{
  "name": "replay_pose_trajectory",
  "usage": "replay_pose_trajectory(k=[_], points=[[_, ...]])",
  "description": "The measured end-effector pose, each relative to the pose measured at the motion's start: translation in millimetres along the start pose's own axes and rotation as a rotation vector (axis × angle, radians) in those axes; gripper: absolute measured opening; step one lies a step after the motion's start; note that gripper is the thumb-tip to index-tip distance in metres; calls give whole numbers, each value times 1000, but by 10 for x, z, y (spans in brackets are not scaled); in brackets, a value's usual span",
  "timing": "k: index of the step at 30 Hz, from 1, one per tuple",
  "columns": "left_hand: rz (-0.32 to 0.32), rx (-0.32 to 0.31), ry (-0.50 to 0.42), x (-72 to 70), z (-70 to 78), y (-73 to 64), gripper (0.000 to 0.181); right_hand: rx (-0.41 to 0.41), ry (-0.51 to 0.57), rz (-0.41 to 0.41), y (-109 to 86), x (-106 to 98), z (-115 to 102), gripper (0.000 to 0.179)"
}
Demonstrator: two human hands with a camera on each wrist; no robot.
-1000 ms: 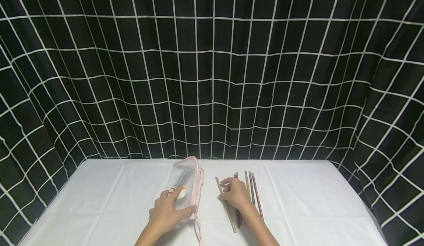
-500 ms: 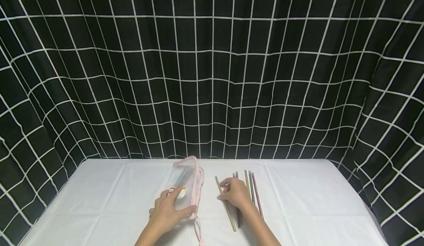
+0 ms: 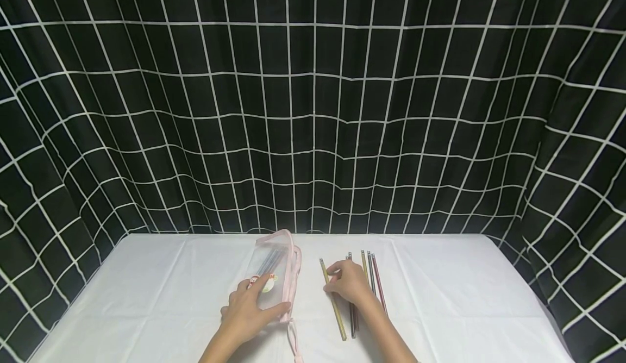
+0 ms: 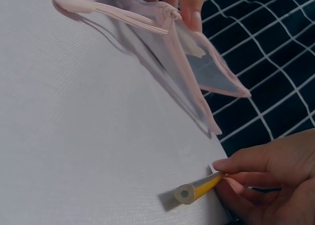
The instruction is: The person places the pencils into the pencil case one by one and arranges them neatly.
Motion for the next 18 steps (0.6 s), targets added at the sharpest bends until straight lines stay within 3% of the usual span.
replay_pose_trajectory(k=[18], points=[[1,0,-5,-7,-15,10,79,83,55,-35,-19,-10,19,33]])
Point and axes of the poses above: each hand's wrist, its own y-axis towards the middle knuckle, its own x-axis out of the palm, z = x × y, the point moved 6 cm from there along y, towards the middle knuckle, and after that the axes turned 3 degrees about x, right-handed, at the moved point
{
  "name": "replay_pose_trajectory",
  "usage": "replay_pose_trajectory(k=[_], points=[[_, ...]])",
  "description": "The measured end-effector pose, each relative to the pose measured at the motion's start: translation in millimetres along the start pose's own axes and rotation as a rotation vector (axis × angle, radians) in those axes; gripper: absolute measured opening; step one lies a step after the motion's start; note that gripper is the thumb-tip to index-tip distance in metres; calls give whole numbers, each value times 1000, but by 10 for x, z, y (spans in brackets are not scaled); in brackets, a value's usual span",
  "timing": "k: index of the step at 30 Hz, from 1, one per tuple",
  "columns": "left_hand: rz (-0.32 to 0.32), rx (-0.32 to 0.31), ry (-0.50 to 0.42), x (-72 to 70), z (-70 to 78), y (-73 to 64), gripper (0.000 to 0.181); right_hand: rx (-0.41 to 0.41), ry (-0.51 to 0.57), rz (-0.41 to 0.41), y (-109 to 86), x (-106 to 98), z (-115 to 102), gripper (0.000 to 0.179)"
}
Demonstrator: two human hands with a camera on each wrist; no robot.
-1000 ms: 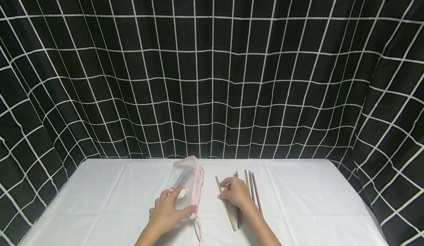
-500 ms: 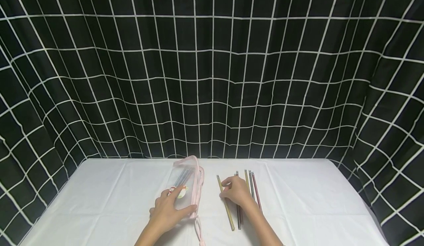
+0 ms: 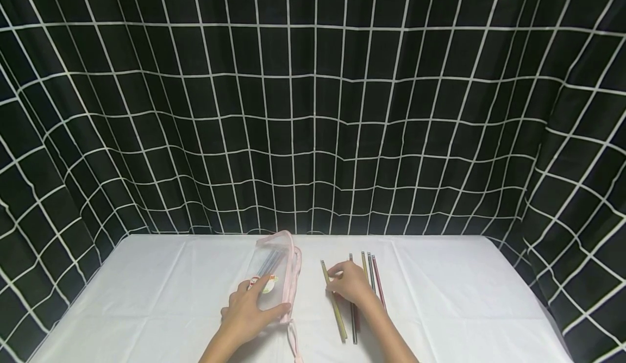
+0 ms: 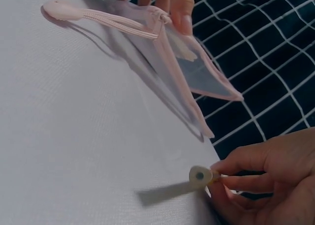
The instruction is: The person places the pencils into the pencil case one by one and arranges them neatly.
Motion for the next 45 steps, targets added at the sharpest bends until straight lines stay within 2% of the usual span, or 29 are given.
replay_pose_trajectory(k=[5,15,23,32,45], points=[[0,6,4,-2,9,-2,78,42,26,-17,8,0,17,35],[-5,5,6,9,-3,9,78,55,92,-45,9,22,34,40],[-6,7,5,10,6,5,77,76,140,-36,38,25,41,45],[-9,3,5,3,3,8,78,50,217,-42,43,34,5,47],[-5,8,7,-8,15,0,77,37,265,-36,28,34,-25,48]])
Point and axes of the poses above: each hand's wrist, its own y-axis towards the middle knuckle, its own x-axis out of the palm, z = x × y, the point moved 6 cm from there along y, towards the middle knuckle, and after that the axes turned 3 degrees about x, right-handed, at the moved point
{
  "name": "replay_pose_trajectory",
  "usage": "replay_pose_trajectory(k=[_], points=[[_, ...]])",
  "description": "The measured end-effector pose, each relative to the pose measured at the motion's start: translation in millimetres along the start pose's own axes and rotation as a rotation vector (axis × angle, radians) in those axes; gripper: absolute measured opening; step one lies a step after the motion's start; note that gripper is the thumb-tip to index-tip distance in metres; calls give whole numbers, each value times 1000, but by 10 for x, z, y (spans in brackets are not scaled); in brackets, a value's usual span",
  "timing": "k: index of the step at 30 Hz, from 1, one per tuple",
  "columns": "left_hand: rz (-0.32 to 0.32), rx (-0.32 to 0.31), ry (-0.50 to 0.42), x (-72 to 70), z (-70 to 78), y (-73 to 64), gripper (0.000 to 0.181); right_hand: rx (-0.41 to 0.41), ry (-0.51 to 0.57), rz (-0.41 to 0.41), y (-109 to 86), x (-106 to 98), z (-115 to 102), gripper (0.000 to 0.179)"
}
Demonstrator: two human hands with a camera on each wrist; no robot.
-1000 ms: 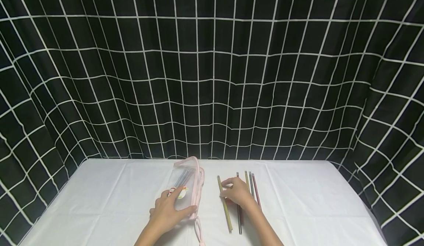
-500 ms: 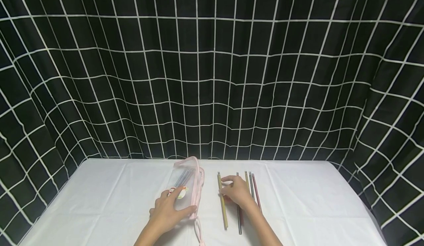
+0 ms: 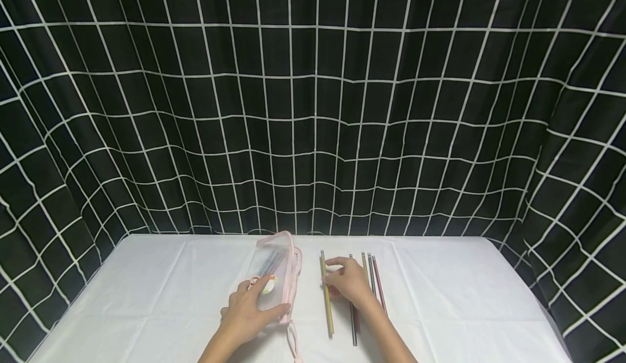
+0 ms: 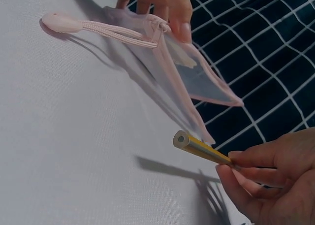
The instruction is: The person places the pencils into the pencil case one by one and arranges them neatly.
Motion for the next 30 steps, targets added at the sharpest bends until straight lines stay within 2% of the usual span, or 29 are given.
replay_pose_trajectory(k=[23,30], points=[[8,-1,-39,1,-18,7,79,0,9,10,95,79,-185,47],[5,2,-8,0,-19,5,80,-20,56,-10,131,119,-234,47]])
Point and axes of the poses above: each hand's wrist, its own y-axis towards the middle knuckle, its own x-axis out of the palm, z = x × y, the point moved 6 cm from there along y, towards the middle knuckle, and after that the axes turned 3 degrees about x, right-handed, at the moved point
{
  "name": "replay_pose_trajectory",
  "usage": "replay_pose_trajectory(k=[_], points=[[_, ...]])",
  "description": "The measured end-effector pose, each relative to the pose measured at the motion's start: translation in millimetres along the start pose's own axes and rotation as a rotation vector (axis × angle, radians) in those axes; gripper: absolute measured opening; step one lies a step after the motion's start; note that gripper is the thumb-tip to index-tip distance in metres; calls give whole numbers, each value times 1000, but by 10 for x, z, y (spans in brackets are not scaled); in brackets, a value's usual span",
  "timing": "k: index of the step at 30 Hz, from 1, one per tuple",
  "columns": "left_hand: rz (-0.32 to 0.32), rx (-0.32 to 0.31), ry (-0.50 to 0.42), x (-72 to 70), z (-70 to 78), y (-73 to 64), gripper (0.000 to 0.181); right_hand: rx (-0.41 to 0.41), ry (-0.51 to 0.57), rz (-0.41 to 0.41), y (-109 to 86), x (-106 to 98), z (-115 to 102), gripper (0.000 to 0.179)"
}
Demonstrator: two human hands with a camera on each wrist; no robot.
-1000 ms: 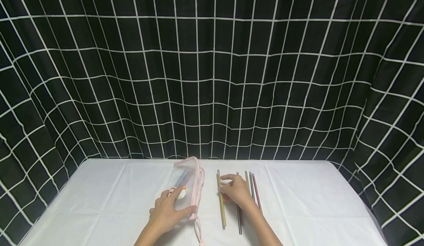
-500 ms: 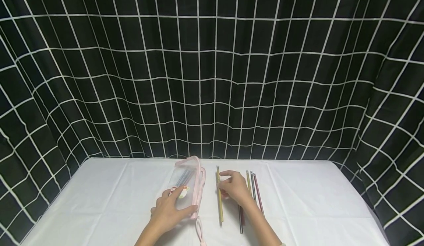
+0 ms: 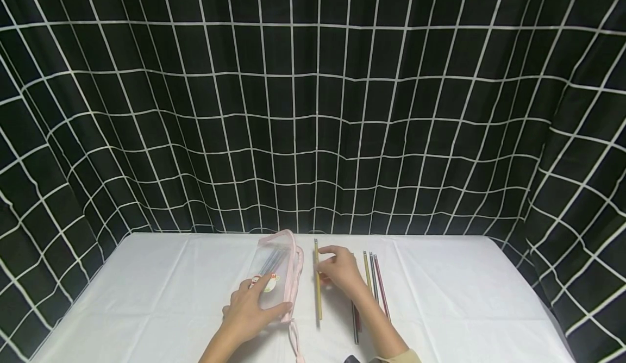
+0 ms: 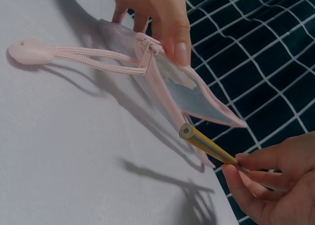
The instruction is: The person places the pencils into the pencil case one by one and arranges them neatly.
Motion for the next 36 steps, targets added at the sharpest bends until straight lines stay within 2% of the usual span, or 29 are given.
replay_pose_trajectory(k=[6,19,36], points=[[5,10,15,-1,3,-2,79,-2,0,-7,30,51,-53,48],[0,7,19,0,3,-2,79,-10,70,-23,60,195,-137,47],[11,14,11,-2,9,-4,78,-7,80,-17,127,313,-183,48]])
Point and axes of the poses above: each hand's wrist, its own y-axis towards the middle knuckle, its own x-axis out of the palm, z = x × y, the point moved 6 cm from there along y, towards the middle knuckle, and after that the axes turned 3 degrees about x, right-handed, at the moved point
